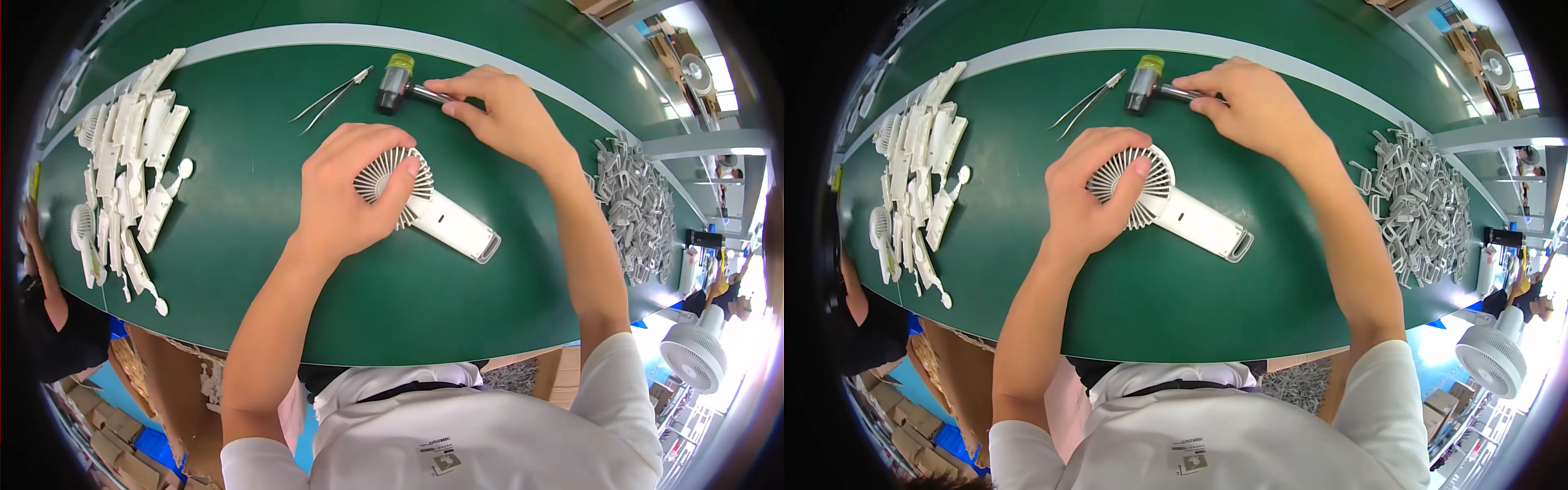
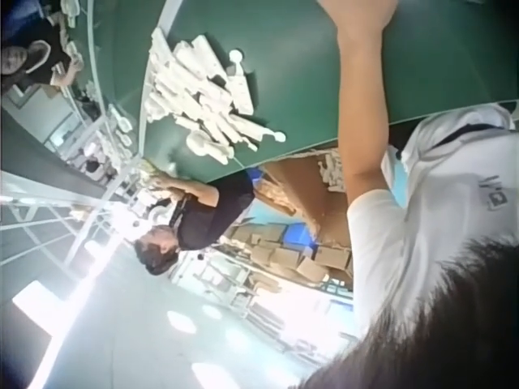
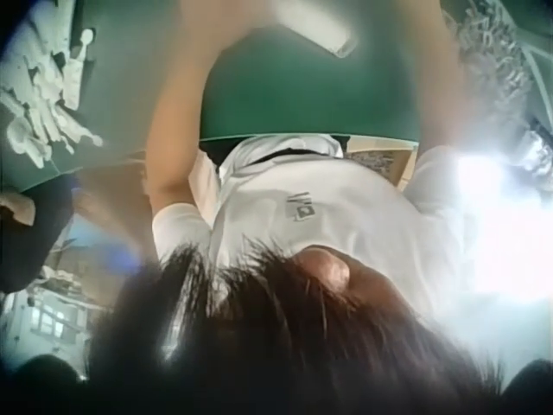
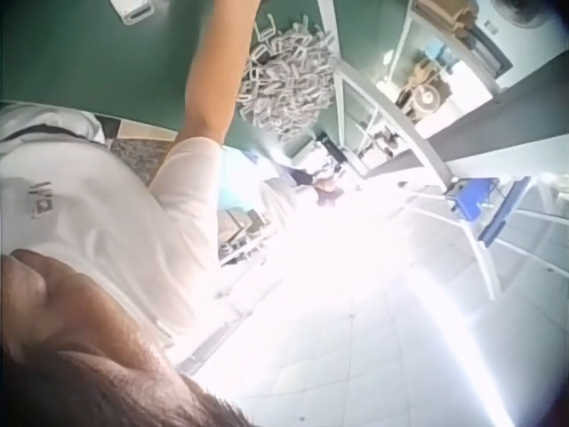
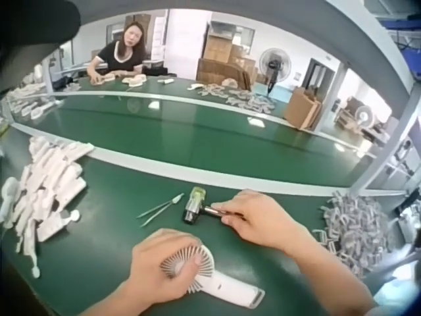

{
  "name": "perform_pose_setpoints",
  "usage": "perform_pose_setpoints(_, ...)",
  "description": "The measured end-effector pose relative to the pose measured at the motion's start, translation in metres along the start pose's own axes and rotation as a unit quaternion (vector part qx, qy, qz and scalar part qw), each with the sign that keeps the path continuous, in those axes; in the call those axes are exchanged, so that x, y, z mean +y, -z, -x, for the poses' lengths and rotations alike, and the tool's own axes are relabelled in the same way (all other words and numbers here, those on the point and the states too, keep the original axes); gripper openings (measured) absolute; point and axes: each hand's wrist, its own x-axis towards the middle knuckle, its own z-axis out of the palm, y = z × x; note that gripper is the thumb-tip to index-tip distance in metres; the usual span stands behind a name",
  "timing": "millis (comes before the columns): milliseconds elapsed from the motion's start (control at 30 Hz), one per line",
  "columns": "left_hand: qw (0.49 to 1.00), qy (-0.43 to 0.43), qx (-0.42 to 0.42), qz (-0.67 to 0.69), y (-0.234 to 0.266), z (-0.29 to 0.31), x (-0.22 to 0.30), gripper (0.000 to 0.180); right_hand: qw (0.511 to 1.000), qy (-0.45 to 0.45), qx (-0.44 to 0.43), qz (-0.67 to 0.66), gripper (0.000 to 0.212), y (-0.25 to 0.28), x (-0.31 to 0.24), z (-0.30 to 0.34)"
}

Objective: Assembling handheld portable fans by snapping plastic components together and using a mallet to secure parts on an assembly line.

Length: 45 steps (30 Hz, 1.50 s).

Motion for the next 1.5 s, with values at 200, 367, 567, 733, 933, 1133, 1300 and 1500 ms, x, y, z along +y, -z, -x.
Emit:
perform_pose_setpoints(200, 0.995, -0.088, 0.021, 0.038, 0.015, -0.011, 0.013, 0.02, 0.908, -0.232, -0.124, -0.327, 0.045, 0.043, -0.083, 0.056)
perform_pose_setpoints(367, 0.994, -0.074, -0.027, 0.073, 0.028, -0.003, 0.018, 0.034, 0.753, -0.292, -0.167, -0.566, 0.028, 0.031, -0.123, 0.096)
perform_pose_setpoints(567, 0.752, 0.271, 0.172, 0.576, 0.0, 0.023, 0.073, 0.071, 0.664, -0.3, -0.106, -0.677, 0.039, 0.009, -0.177, 0.106)
perform_pose_setpoints(733, 0.697, 0.314, 0.139, 0.63, -0.009, 0.016, 0.078, 0.057, 0.714, -0.278, -0.11, -0.633, 0.041, 0.004, -0.197, 0.115)
perform_pose_setpoints(933, 0.691, 0.347, 0.128, 0.621, -0.012, 0.021, 0.064, 0.065, 0.72, -0.289, -0.103, -0.622, 0.038, -0.002, -0.198, 0.111)
perform_pose_setpoints(1133, 0.691, 0.354, 0.138, 0.615, -0.015, 0.016, 0.056, 0.065, 0.724, -0.305, -0.092, -0.611, 0.035, -0.006, -0.198, 0.107)
perform_pose_setpoints(1300, 0.806, 0.305, 0.096, 0.499, -0.002, 0.018, 0.051, 0.06, 0.738, -0.382, 0.008, -0.556, 0.033, 0.012, -0.16, 0.096)
perform_pose_setpoints(1500, 0.919, 0.252, 0.0, 0.304, -0.032, 0.028, 0.052, 0.043, 0.74, -0.421, 0.148, -0.503, 0.046, 0.051, 0.01, 0.05)
